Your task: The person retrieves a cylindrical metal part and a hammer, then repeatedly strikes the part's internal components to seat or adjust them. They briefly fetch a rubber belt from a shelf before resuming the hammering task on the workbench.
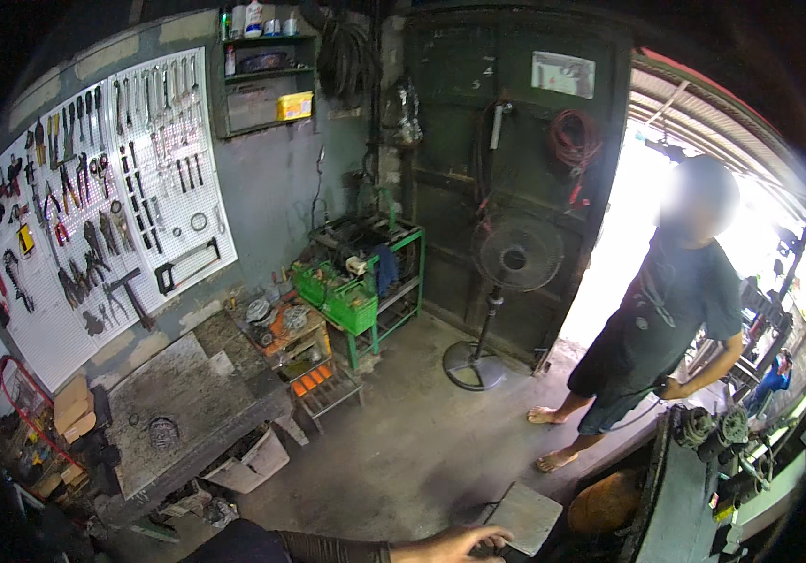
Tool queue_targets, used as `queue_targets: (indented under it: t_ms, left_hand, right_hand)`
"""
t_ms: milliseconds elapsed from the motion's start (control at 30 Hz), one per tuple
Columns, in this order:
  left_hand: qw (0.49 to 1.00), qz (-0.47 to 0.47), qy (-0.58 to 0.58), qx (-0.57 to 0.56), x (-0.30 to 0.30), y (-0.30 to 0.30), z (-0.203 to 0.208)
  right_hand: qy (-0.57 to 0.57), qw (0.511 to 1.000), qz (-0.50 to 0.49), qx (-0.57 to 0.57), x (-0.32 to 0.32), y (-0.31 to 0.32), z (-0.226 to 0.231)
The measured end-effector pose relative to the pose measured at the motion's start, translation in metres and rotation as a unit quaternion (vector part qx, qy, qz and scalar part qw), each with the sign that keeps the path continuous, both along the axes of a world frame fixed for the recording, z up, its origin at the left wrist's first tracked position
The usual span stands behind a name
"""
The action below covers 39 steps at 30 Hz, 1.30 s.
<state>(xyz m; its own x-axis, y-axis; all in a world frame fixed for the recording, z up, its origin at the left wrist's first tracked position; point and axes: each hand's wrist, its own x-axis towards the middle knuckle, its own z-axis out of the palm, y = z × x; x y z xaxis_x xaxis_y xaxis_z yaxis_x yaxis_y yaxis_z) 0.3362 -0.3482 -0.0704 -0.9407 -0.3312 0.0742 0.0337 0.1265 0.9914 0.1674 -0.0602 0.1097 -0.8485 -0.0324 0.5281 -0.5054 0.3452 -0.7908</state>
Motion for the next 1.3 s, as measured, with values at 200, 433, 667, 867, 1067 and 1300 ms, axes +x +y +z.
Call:
queue_targets:
  t_ms: [200,433,667,867,1067,1300]
  left_hand:
    - [0.98,0.19,-0.051,-0.013,0.086,-0.115,-0.003]
    - [0.931,0.342,-0.083,0.096,0.146,-0.192,-0.051]
    - [0.907,0.378,-0.173,0.073,0.127,-0.33,-0.065]
    - [0.889,0.403,-0.207,-0.067,0.13,-0.474,-0.034]
    - [0.809,0.524,-0.268,-0.019,0.163,-0.547,-0.022]
    - [0.791,0.496,-0.357,0.022,0.186,-0.621,-0.041]
  right_hand:
    - [-0.13,0.923,0.347,0.1,0.01,-0.201,-0.028]
    - [-0.081,0.635,0.577,0.508,0.015,-0.395,-0.144]
    - [-0.042,0.551,0.669,0.497,-0.002,-0.56,-0.269]
    - [0.009,0.578,0.673,0.462,-0.029,-0.735,-0.271]
    - [-0.04,0.612,0.661,0.432,-0.035,-0.865,-0.255]
    - [-0.058,0.512,0.691,0.506,0.003,-0.929,-0.303]
